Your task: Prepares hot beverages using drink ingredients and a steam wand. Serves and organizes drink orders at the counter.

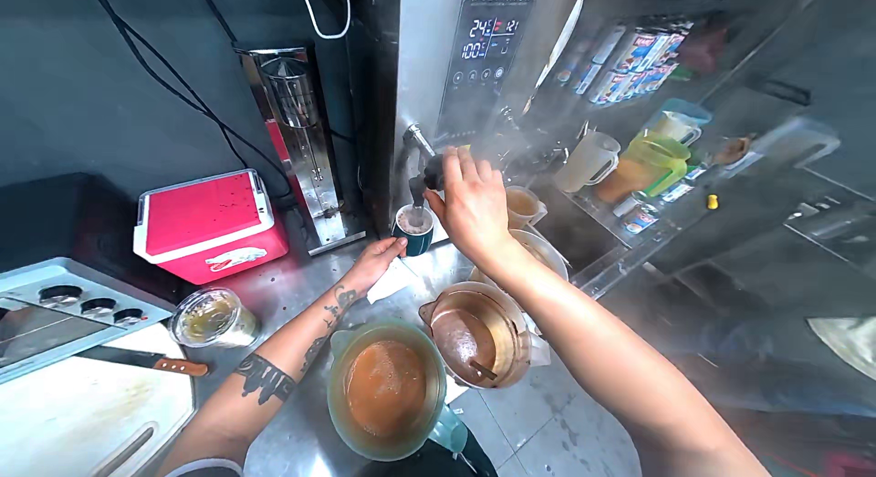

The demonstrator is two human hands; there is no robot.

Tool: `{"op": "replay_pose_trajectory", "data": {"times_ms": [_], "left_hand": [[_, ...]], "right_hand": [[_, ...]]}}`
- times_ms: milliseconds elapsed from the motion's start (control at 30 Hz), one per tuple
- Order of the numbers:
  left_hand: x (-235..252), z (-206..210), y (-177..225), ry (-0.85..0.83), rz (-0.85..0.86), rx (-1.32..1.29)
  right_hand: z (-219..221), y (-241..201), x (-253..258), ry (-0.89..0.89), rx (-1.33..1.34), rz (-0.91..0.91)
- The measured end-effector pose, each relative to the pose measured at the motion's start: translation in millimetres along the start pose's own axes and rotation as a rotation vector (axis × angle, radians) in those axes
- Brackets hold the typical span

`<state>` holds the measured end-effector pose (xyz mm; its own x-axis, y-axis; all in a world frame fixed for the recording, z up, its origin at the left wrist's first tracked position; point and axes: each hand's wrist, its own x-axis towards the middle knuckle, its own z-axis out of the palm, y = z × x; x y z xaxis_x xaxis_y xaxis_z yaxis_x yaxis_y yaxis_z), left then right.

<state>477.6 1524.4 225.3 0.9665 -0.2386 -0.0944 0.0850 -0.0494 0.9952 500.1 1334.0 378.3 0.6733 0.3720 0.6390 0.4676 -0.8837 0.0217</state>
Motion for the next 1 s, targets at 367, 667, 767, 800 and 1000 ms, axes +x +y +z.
{"op": "replay_pose_trajectory", "data": {"times_ms": [367, 667, 767, 800, 1000], "left_hand": [[2.9, -3.5, -6.2, -0.001, 0.041, 0.036], [-2.3, -7.3, -7.8, 0.009, 0.022, 0.057], [-4.0, -8.5, -4.0, 0.008, 0.022, 0.069], [-3.6, -9.3, -3.5, 0.004, 0.033, 0.071], [-5.0, -9.5, -3.6, -0.004, 0.072, 0.039]], "right_hand": [[-3.0, 3.5, 8.6, -0.432, 1.214, 0.939], [-20.5, -5.6, 16.7, -0.309, 0.245, 0.422], [-8.4, -8.6, 12.2, -0.126, 0.022, 0.132], [-4.0, -9.3, 12.4, -0.090, -0.032, 0.053], [0.5, -17.4, 19.7, -0.128, 0.029, -0.203]]}}
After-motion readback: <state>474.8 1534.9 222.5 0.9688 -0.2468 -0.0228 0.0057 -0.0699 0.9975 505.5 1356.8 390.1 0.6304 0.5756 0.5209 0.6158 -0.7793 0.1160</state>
